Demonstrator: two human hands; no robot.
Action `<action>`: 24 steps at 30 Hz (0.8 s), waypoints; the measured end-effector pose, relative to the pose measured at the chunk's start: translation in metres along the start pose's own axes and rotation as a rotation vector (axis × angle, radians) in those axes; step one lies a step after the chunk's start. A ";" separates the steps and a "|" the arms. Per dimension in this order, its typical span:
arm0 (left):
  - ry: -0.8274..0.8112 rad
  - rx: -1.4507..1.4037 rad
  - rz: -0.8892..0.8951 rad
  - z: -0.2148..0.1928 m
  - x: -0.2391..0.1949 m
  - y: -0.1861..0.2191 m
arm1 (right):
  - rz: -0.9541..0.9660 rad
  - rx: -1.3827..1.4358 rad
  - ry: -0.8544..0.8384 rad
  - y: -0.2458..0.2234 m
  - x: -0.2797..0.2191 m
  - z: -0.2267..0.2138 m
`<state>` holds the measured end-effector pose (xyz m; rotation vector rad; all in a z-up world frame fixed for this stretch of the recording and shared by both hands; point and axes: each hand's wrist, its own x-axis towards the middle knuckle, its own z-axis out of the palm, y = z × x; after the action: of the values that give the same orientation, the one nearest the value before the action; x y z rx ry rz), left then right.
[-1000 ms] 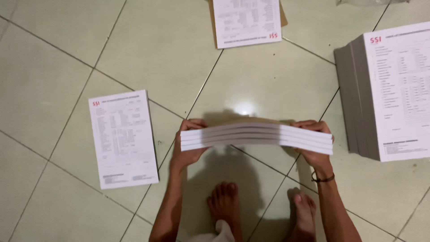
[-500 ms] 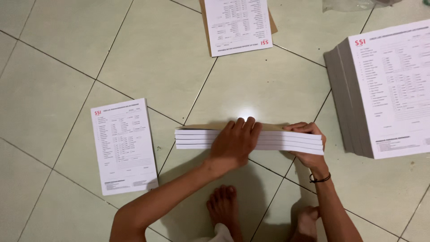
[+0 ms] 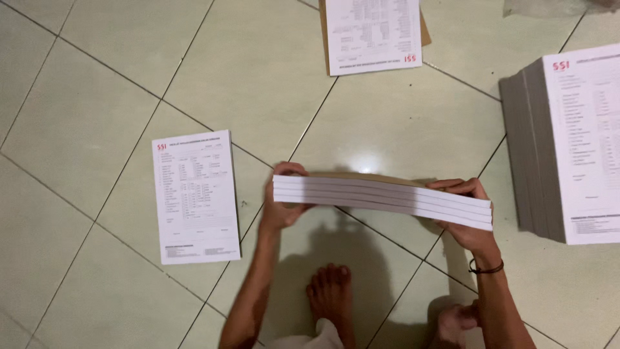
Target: The person sits on a tiled floor and organizes stacks of printed documents. They pick up a stack, align the edges, and flip through the pages to check the order. The person then places the stack down and repeats the process with another set of papers.
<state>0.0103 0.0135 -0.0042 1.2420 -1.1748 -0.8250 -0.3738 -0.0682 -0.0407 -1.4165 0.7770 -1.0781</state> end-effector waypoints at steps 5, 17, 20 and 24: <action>-0.056 -0.034 -0.080 -0.001 0.008 -0.001 | 0.148 0.038 -0.127 -0.034 0.021 0.006; -0.292 0.314 -0.166 -0.012 0.077 0.028 | 0.230 -0.466 0.050 -0.065 0.105 0.037; -0.270 0.305 -0.160 -0.017 0.068 0.034 | 0.157 -0.467 0.086 -0.078 0.096 0.038; -0.133 0.373 0.018 -0.015 0.034 0.047 | -0.162 -0.609 0.195 -0.045 0.031 0.004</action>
<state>0.0273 -0.0062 0.0503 1.4921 -1.4931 -0.7022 -0.3644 -0.0889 0.0088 -1.9272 1.2184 -1.1695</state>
